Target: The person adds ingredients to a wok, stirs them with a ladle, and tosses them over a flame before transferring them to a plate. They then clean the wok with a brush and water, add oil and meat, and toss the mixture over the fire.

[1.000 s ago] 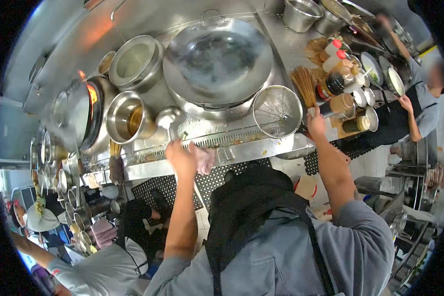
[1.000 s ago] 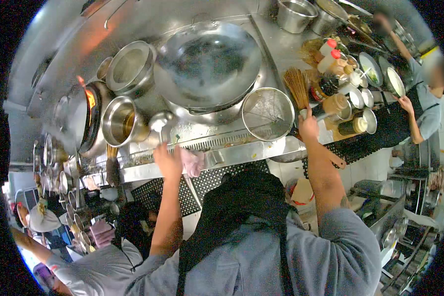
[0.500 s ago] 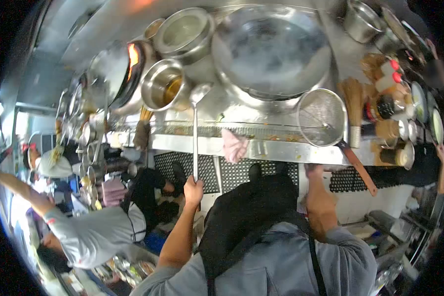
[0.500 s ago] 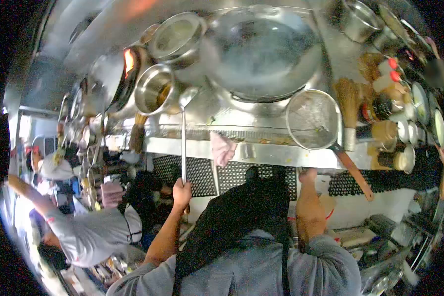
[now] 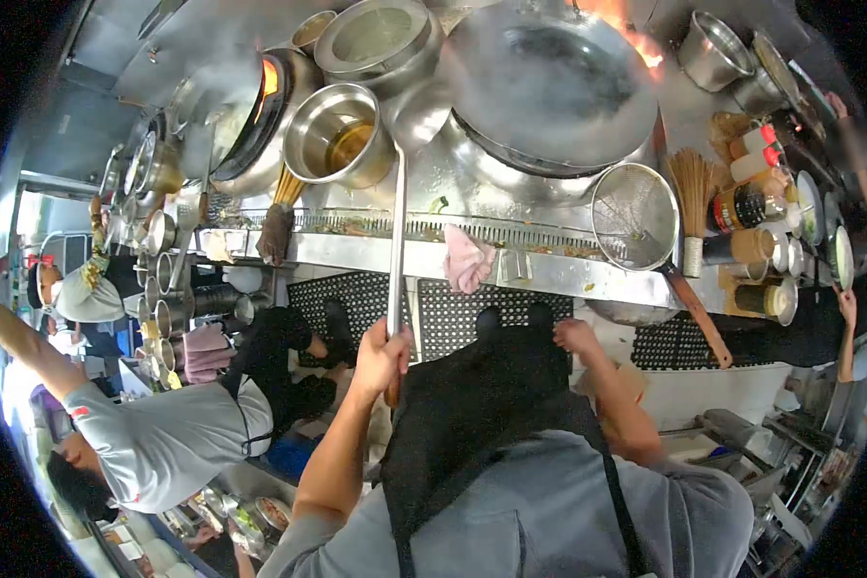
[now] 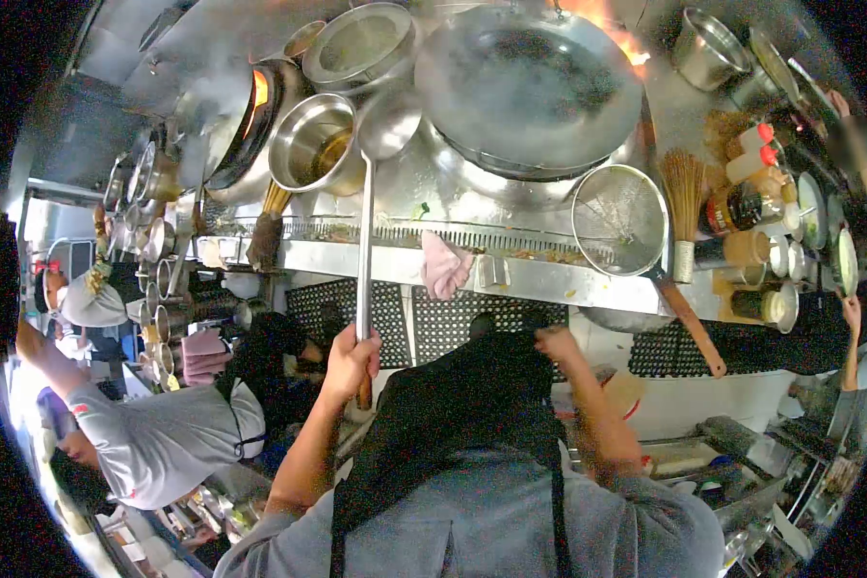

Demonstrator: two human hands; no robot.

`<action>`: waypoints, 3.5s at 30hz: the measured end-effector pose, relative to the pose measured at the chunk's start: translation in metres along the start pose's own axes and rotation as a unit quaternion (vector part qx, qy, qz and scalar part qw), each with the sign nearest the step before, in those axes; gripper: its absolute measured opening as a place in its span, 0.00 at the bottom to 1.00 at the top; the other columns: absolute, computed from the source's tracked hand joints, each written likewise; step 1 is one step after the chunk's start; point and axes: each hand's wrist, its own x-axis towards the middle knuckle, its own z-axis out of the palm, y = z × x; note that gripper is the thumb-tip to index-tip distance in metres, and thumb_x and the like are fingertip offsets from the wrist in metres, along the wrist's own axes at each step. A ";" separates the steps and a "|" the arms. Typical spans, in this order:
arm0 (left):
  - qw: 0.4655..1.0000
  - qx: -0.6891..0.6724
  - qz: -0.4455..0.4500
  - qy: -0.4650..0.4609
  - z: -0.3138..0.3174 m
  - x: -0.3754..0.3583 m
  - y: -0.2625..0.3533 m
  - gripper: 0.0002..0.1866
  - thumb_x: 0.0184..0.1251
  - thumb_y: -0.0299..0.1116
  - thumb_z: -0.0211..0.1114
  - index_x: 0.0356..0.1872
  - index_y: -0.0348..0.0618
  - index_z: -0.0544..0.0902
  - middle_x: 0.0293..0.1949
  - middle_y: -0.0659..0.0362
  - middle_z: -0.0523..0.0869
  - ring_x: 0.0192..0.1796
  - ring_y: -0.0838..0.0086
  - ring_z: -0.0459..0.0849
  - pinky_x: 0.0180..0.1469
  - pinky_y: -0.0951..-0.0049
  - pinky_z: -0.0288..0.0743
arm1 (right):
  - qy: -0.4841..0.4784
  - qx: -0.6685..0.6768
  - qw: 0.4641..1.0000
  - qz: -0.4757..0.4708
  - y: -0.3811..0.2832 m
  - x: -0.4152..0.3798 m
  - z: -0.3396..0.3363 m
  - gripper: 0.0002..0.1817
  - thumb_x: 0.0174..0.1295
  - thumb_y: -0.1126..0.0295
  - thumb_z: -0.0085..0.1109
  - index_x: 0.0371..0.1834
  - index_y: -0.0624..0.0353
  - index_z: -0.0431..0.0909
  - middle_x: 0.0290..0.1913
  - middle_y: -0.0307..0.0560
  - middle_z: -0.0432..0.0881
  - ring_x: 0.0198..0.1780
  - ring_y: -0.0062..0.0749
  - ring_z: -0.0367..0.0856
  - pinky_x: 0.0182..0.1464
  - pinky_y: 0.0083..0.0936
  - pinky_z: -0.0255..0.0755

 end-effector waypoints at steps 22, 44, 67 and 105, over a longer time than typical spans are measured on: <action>0.912 0.358 0.091 0.176 0.113 0.159 -0.050 0.42 0.58 0.50 0.66 0.68 0.32 0.64 0.58 0.34 0.73 0.59 0.39 0.72 0.63 0.48 0.67 | 0.073 0.212 0.953 -0.203 -0.249 -0.185 -0.101 0.11 0.63 0.73 0.60 0.45 0.56 0.68 0.16 0.36 0.69 0.12 0.23 0.68 0.14 0.22 0.62; 0.984 -0.108 0.137 0.022 0.165 0.004 0.069 0.06 0.54 0.25 0.53 0.34 0.40 0.70 0.15 0.60 0.73 0.12 0.77 0.70 0.14 0.77 0.62 | 0.458 -0.197 0.867 0.026 -0.085 -0.052 -0.287 0.32 0.51 0.62 0.62 0.56 0.70 0.65 0.49 0.75 0.78 0.50 0.67 0.80 0.55 0.48 0.74; 0.991 -0.028 0.110 0.078 0.099 -0.029 0.077 0.07 0.54 0.26 0.57 0.35 0.38 0.73 0.20 0.60 0.77 0.19 0.76 0.77 0.21 0.74 0.70 | 0.325 -0.542 0.763 -0.137 -0.425 0.036 -0.283 0.29 0.49 0.63 0.60 0.60 0.46 0.78 0.49 0.61 0.83 0.51 0.57 0.82 0.56 0.42 0.75; 0.991 0.025 0.087 0.094 0.090 -0.048 0.095 0.12 0.52 0.31 0.62 0.37 0.36 0.76 0.24 0.58 0.78 0.24 0.73 0.78 0.28 0.70 0.71 | 0.104 -0.676 0.712 -0.158 -0.484 0.039 -0.180 0.14 0.45 0.69 0.59 0.37 0.53 0.86 0.36 0.54 0.87 0.39 0.47 0.86 0.41 0.37 0.80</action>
